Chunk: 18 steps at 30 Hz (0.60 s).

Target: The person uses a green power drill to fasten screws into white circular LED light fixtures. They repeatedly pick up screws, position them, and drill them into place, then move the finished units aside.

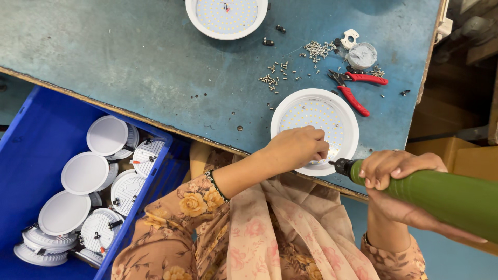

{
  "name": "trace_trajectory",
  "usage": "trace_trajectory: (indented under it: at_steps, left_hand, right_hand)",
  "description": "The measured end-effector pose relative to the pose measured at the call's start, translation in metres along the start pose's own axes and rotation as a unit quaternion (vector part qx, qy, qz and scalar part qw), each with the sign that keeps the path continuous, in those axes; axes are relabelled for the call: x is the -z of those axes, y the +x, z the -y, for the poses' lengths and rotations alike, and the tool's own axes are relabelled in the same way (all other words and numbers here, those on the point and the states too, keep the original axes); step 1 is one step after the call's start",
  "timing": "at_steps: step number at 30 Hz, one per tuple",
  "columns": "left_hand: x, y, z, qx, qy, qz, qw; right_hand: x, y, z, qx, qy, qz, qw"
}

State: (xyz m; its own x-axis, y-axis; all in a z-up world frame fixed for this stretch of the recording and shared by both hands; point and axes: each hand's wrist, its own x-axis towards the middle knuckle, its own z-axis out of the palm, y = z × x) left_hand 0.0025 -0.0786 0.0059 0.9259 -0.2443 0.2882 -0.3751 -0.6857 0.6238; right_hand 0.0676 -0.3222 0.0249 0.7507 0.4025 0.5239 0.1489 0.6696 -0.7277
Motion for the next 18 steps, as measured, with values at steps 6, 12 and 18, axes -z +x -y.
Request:
trace_trajectory:
  at_steps: [6,12,18]
  left_hand:
    - [0.003,0.005,-0.001,0.030,-0.020,0.029,0.999]
    - [0.004,0.005,0.000,0.032,-0.030,0.034,0.998]
    - [0.003,0.006,0.003,0.027,-0.036,0.041,0.998]
  right_hand:
    - [0.001,-0.005,-0.009,0.013,0.016,-0.012,1.000]
    - [0.001,-0.006,-0.011,-0.002,0.034,0.004,0.999]
    - [0.009,-0.004,-0.007,-0.007,0.031,0.042,0.999]
